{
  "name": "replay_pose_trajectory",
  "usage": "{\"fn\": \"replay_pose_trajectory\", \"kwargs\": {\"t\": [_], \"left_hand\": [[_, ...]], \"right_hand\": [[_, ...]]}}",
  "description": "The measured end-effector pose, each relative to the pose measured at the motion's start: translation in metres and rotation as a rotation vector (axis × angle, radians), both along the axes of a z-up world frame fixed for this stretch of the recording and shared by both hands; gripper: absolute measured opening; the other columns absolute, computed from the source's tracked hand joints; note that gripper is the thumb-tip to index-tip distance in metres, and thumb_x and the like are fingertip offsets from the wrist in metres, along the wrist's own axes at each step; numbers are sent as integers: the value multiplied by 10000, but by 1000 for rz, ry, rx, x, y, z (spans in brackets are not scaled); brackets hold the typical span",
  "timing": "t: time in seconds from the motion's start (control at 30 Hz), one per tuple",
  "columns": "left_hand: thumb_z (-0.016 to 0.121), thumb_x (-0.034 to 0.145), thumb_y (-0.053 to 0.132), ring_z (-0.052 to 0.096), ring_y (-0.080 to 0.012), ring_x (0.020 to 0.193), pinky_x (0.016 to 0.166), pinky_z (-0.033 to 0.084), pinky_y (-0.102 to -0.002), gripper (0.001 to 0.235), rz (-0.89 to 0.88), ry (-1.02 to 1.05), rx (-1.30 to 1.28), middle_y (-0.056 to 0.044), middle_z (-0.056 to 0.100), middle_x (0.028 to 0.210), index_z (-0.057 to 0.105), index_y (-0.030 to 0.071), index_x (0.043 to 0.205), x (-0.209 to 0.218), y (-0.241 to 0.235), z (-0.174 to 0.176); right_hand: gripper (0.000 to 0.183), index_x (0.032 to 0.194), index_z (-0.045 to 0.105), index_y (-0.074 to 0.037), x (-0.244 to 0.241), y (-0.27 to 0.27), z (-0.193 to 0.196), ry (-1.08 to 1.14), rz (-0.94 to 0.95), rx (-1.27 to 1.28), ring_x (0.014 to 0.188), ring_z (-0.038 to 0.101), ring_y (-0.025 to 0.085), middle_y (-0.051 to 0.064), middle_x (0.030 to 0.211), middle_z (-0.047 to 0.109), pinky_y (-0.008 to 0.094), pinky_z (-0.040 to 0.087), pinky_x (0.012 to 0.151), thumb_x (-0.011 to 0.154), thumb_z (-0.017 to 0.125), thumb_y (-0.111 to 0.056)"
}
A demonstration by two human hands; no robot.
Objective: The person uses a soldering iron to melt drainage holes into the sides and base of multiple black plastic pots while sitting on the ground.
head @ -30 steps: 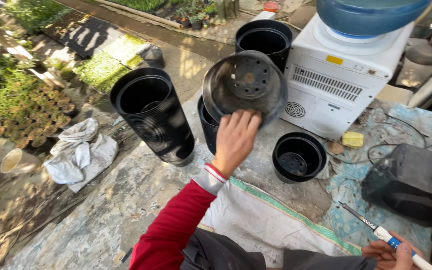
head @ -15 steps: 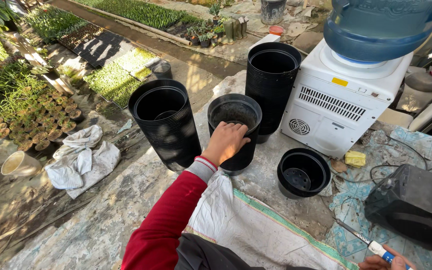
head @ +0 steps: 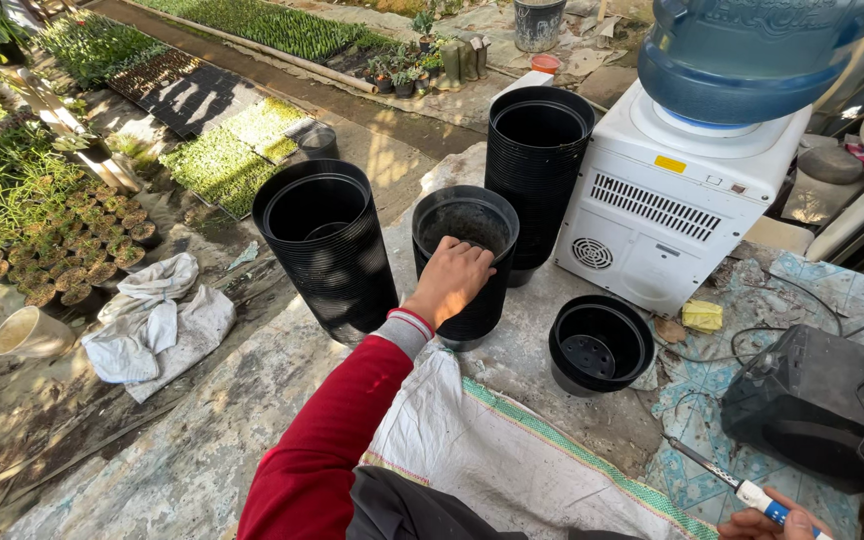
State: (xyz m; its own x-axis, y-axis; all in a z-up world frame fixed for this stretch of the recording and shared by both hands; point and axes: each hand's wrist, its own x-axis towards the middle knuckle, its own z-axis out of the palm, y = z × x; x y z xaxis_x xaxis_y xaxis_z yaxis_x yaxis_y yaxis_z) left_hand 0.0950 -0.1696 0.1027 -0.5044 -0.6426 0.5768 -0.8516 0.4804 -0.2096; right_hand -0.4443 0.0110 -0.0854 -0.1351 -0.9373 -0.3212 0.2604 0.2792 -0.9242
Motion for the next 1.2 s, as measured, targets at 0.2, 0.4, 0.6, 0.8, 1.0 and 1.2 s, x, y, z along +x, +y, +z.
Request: {"fn": "replay_pose_trajectory", "kwargs": {"t": [0.2, 0.4, 0.6, 0.8, 1.0, 1.2], "left_hand": [[624, 993, 319, 651, -219, 854, 843, 425, -377, 225, 3, 21, -154, -44, 650, 833, 591, 107, 924, 1, 5, 24], [690, 1007, 267, 619, -275, 805, 813, 428, -395, 239, 23, 210, -211, -94, 615, 801, 587, 66, 930, 17, 31, 77], [714, 999, 198, 620, -302, 805, 808, 432, -426, 188, -221, 511, -94, -96, 635, 812, 620, 36, 996, 18, 71, 112], [718, 986, 215, 674, -247, 773, 690, 542, -365, 234, -395, 925, 279, -145, 699, 873, 666, 1, 1065, -25, 139, 86], [784, 923, 295, 660, -134, 841, 754, 542, -305, 431, -612, 1131, 893, -112, 710, 933, 623, 8, 1201, -94, 241, 31], [881, 811, 365, 744, -265, 1037, 888, 580, -354, 684, -583, 1009, 701, -158, 722, 1119, 559, 34, 1316, -93, 276, 17]], "right_hand": [[758, 1592, 307, 7, -15, -5, -1, -26, 60, -18, 1093, 655, 505, 361, 1132, 643, 636, 457, 984, 1063, 344, -534], [598, 1472, 405, 64, 27, 22, -3, 89, -200, -196, 931, 664, 445, 343, 1004, 634, 587, 534, 862, 1105, 420, -408], [447, 1309, 525, 193, 102, 58, 35, 182, -484, -508, 710, 665, 327, 300, 849, 609, 518, 582, 714, 1212, 487, -242], [398, 1274, 520, 126, 152, 58, 93, 124, -661, -860, 840, 679, 316, 256, 941, 633, 456, 594, 851, 1195, 415, -250], [485, 1447, 449, 72, 179, 62, 113, 110, -667, -911, 995, 670, 271, 241, 1093, 688, 375, 546, 952, 1225, 338, -345], [447, 1427, 463, 82, 179, 72, 117, 187, -547, -948, 957, 655, 275, 283, 1074, 670, 352, 536, 931, 1252, 356, -315]]}}
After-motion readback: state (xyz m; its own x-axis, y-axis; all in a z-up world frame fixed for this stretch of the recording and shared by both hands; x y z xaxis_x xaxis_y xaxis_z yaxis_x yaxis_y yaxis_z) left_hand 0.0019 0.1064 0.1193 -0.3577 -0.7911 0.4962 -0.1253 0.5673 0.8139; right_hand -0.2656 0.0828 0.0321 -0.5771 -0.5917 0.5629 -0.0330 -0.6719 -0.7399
